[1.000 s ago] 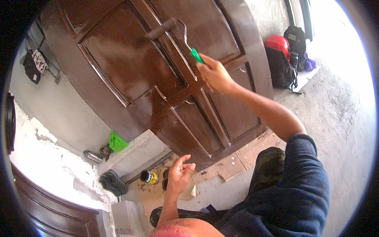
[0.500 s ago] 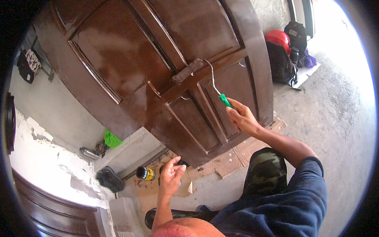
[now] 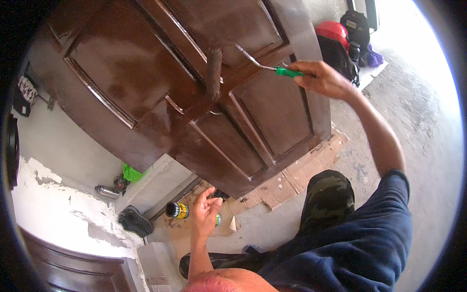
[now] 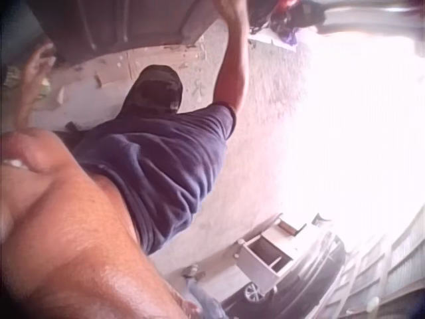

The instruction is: The person paints a wooden door with brown paint using a small roller and a brush. They apply paint to the panels and edges, occasionally switching between tools and dipping them into paint cans on the floor.

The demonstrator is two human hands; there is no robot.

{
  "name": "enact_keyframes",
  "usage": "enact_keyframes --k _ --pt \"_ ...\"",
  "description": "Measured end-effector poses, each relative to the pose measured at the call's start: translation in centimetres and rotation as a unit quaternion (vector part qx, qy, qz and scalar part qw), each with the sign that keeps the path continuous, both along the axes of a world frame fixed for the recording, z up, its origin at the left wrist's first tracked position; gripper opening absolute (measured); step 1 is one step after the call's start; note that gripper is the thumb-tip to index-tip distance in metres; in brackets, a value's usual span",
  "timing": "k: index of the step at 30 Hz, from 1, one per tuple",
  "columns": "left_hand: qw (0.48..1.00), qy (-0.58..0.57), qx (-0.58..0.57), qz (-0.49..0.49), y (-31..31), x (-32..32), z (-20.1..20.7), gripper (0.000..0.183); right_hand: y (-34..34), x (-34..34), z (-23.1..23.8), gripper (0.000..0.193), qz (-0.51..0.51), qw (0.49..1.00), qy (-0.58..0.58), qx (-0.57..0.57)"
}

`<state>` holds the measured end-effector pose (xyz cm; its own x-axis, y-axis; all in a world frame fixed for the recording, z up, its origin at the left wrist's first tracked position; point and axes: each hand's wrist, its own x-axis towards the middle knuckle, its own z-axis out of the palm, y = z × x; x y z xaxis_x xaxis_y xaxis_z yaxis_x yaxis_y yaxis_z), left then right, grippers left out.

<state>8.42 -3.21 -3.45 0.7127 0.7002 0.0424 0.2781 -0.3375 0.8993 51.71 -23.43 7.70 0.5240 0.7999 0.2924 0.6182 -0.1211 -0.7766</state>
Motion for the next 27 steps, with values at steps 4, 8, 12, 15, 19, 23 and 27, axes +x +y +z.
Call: enact_keyframes --k 4,8,12,15,19,23,27 --pt "1.0 -0.012 0.005 -0.011 -0.1 1.0 0.0 0.052 0.1 4.8 3.5 0.038 0.034 0.957 -0.285 -0.049" --pt "0.999 0.006 0.042 -0.021 -0.5 2.1 0.4 0.053 -2.1 8.9 6.5 0.035 -0.048 0.942 -0.299 -0.142" --pt "0.998 0.009 0.054 -0.022 -0.4 2.5 0.7 0.053 -7.0 13.8 8.0 0.033 -0.05 0.935 -0.32 -0.141" --pt "0.999 0.022 0.027 -0.036 -0.2 2.9 0.7 0.053 -8.2 16.0 7.4 0.032 -0.082 0.945 -0.257 -0.184" --pt "0.999 -0.005 0.029 -0.042 -0.8 4.1 1.0 0.053 -4.4 13.5 4.8 0.031 -0.007 0.959 -0.243 -0.142" --pt "0.997 -0.006 0.06 -0.046 -1.7 5.3 1.9 0.053 0.8 7.1 2.4 0.036 0.102 0.954 -0.282 -0.016" --pt "0.996 -0.01 0.07 -0.046 -1.8 6.0 2.6 0.052 1.4 4.0 2.2 0.038 0.042 0.957 -0.282 -0.055"
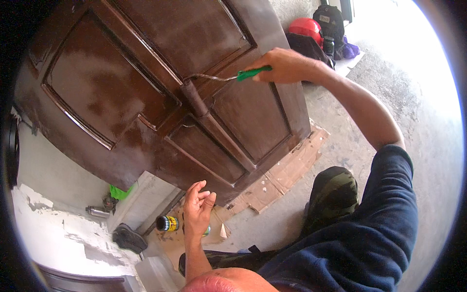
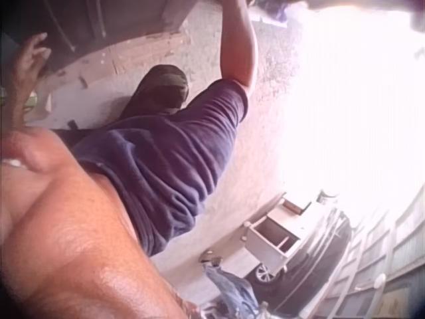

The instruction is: The person paints a wooden door with brown paint using a small roller and a brush. They apply paint to the panels and edges, occasionally switching between tools and dipping them into paint cans on the floor.

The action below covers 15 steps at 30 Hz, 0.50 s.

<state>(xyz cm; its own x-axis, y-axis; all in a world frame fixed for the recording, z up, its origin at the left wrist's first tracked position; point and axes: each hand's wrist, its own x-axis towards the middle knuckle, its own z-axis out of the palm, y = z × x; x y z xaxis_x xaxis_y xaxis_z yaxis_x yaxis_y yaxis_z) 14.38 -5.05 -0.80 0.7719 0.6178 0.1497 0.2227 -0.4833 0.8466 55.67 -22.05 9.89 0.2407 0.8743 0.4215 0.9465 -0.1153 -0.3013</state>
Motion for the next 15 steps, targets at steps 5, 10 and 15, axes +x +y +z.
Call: enact_keyframes --k 5,10,15 --pt "1.0 0.002 0.011 0.007 0.9 -0.2 -0.3 0.052 -5.6 4.9 1.9 0.036 -0.113 0.991 -0.06 -0.033" --pt "1.0 0.024 0.013 -0.001 1.8 -0.2 -0.7 0.051 -11.3 9.8 1.6 0.035 -0.143 0.989 0.011 -0.035" --pt "1.0 0.013 -0.004 0.011 1.1 0.3 -0.5 0.049 -9.1 9.5 0.5 0.033 -0.114 0.981 0.149 -0.049"
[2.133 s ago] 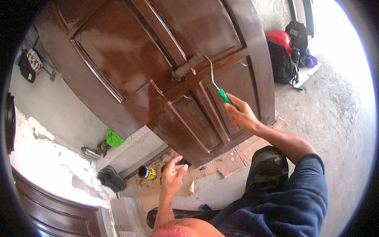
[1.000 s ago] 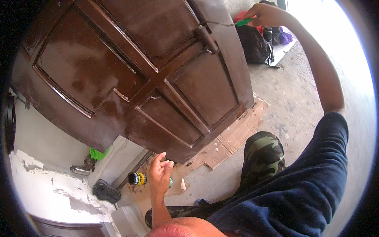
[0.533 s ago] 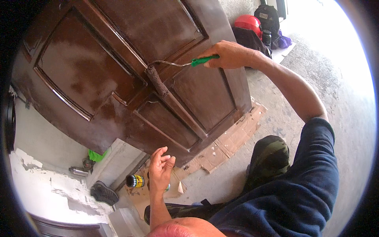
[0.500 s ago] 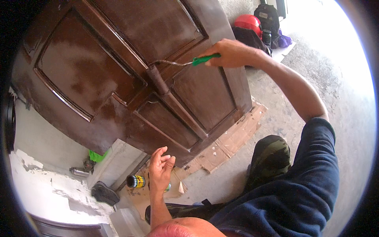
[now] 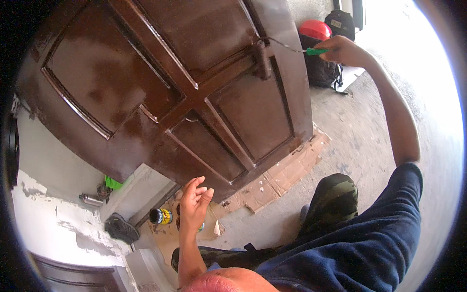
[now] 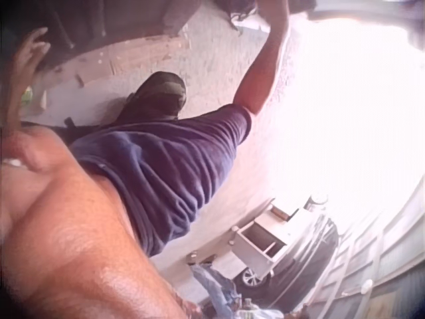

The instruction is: The person paints a wooden door with brown paint using a small roller and a brush. They apply paint to the panels and edges, occasionally switching between tools and dipping them into paint cans on the floor.

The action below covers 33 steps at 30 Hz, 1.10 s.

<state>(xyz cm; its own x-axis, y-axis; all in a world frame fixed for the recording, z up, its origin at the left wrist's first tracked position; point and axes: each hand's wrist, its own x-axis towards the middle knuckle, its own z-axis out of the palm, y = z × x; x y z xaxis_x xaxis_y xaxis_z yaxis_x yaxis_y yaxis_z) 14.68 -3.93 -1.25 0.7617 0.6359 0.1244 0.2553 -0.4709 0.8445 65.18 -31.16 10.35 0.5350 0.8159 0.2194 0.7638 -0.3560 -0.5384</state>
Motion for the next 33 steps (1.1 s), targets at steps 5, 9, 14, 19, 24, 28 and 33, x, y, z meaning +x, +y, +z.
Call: enact_keyframes --k 5,9,14,19,24,28,33 --pt "1.0 0.016 0.02 0.004 -0.3 0.4 0.2 0.049 7.0 -4.2 -1.2 0.036 0.144 0.969 -0.179 0.093" --pt "0.998 0.031 0.053 0.0 0.0 0.3 0.3 0.05 10.2 -8.9 -1.6 0.043 0.155 0.986 0.025 0.065" --pt "0.996 0.042 0.072 0.01 0.4 -0.5 0.3 0.051 9.8 -15.5 -7.6 0.058 0.039 0.918 0.29 0.269" --pt "0.998 0.048 0.038 0.01 0.7 -1.3 0.0 0.049 13.1 -16.3 -8.8 0.057 -0.019 0.903 0.277 0.328" --pt "0.997 0.043 0.07 -0.005 0.8 -1.8 0.6 0.052 19.1 -15.2 0.4 0.055 -0.014 0.89 0.204 0.407" --pt "0.993 0.032 0.111 -0.02 0.9 -1.8 0.9 0.053 22.7 -13.1 9.3 0.056 -0.006 0.888 0.146 0.437" --pt "0.988 0.041 0.137 -0.059 1.2 -2.1 1.1 0.053 22.8 -11.6 12.2 0.058 0.05 0.889 0.112 0.441"
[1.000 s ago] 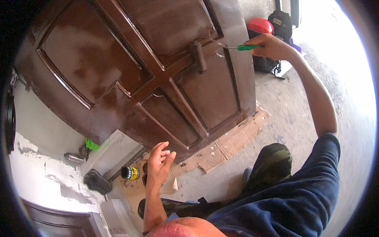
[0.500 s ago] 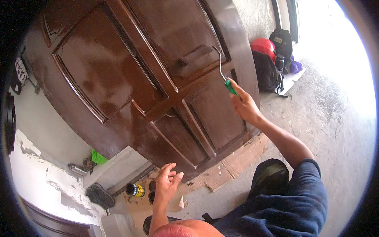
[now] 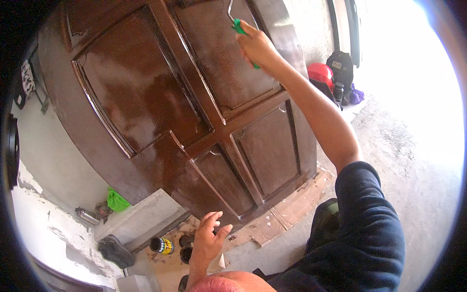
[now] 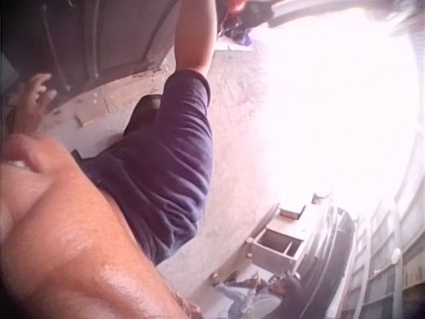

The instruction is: The person paints a wooden door with brown paint using a small roller and a brush. They apply paint to the panels and edges, occasionally switching between tools and dipping them into paint cans on the floor.

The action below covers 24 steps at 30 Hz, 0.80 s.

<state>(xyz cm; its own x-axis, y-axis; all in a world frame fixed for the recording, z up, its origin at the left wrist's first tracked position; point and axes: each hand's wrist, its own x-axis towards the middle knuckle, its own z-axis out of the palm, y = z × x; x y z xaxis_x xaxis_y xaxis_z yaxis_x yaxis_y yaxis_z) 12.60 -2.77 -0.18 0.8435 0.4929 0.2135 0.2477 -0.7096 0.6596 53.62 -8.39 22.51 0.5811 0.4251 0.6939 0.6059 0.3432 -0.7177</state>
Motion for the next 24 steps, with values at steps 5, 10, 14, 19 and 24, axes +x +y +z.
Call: enact_keyframes --k 5,10,14,19,24 --pt "0.996 0.089 -0.012 -0.026 -0.8 -1.4 1.1 0.053 -4.0 -3.2 -11.6 0.056 -0.068 0.993 0.048 -0.088" --pt "0.993 0.096 0.02 -0.07 -1.6 -1.8 1.0 0.054 -10.6 -7.3 -21.7 0.055 0.039 0.97 0.213 -0.11" --pt "0.981 0.075 -0.022 -0.179 -4.1 -2.3 -0.7 0.049 -10.8 -12.3 -22.5 0.052 0.092 0.988 0.016 -0.125" --pt "0.935 0.116 -0.071 -0.327 -7.7 -2.9 -1.9 0.041 -5.1 -20.7 -21.6 0.038 0.226 0.888 -0.134 -0.377" --pt "0.968 0.086 0.1 -0.215 -7.3 -4.4 -2.9 0.028 4.3 -32.8 -31.2 0.042 0.347 0.829 -0.187 -0.397"
